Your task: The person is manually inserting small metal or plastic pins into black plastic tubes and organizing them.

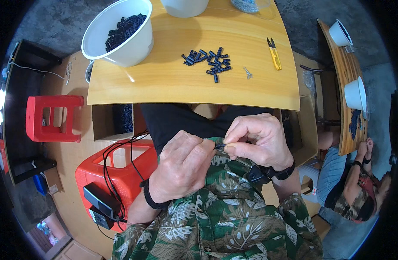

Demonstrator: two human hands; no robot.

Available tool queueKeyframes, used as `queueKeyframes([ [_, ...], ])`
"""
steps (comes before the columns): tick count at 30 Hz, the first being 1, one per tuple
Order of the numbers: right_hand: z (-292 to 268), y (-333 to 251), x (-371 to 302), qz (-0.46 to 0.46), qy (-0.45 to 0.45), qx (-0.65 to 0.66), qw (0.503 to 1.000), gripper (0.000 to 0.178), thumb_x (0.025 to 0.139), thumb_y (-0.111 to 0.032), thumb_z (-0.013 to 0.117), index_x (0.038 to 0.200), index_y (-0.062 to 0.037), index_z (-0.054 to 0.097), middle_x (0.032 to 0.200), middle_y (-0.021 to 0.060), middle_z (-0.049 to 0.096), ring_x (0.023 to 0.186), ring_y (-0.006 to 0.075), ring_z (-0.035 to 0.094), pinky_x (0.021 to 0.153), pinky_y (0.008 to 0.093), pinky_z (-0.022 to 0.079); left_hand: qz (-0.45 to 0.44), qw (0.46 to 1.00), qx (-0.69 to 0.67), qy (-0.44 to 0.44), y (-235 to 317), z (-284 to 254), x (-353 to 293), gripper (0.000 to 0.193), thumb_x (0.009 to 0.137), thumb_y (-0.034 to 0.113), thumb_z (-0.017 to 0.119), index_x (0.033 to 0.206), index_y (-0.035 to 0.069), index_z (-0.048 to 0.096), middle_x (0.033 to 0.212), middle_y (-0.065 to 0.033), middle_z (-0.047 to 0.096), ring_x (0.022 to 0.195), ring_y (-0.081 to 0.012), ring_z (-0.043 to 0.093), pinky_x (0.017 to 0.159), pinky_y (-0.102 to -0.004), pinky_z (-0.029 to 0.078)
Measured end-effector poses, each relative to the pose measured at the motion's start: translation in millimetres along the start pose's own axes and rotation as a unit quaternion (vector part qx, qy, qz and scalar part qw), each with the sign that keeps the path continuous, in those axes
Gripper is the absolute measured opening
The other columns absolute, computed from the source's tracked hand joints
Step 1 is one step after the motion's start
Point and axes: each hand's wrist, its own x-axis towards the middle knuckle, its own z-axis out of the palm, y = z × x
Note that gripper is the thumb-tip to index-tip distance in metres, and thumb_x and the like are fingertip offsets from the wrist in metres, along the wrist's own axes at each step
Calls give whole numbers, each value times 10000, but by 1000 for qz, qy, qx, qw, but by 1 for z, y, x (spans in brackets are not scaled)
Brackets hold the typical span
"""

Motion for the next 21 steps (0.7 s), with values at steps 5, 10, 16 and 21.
queueKeyframes([
  [5,9,9,-2,52,6,133,990,26,869,27,700,864,12,680,738,48,690,643,92,667,586,217,533,12,1000,0,-13,-1,3,-3,314,669,-83,741,955,-35,624,794,-129,596,672,-296,596,597,-370,488],
  [10,9,13,-7,74,20,189,979,46,881,15,705,924,26,690,791,65,698,671,103,675,607,224,549,-44,998,-43,0,1,3,-8,298,702,-71,762,964,-11,633,783,-130,633,663,-299,620,602,-373,508],
  [16,14,15,-15,58,71,199,976,73,881,1,715,942,34,691,833,79,690,686,107,674,610,218,543,-68,996,-50,4,4,2,-6,290,708,-58,777,958,-1,640,789,-130,653,669,-297,638,611,-370,520],
  [21,13,7,-13,54,72,139,986,51,885,4,708,926,27,688,826,68,678,686,102,665,596,213,530,-59,996,-59,12,3,4,-6,293,715,-45,781,967,-2,637,807,-136,663,680,-300,646,614,-366,529],
])
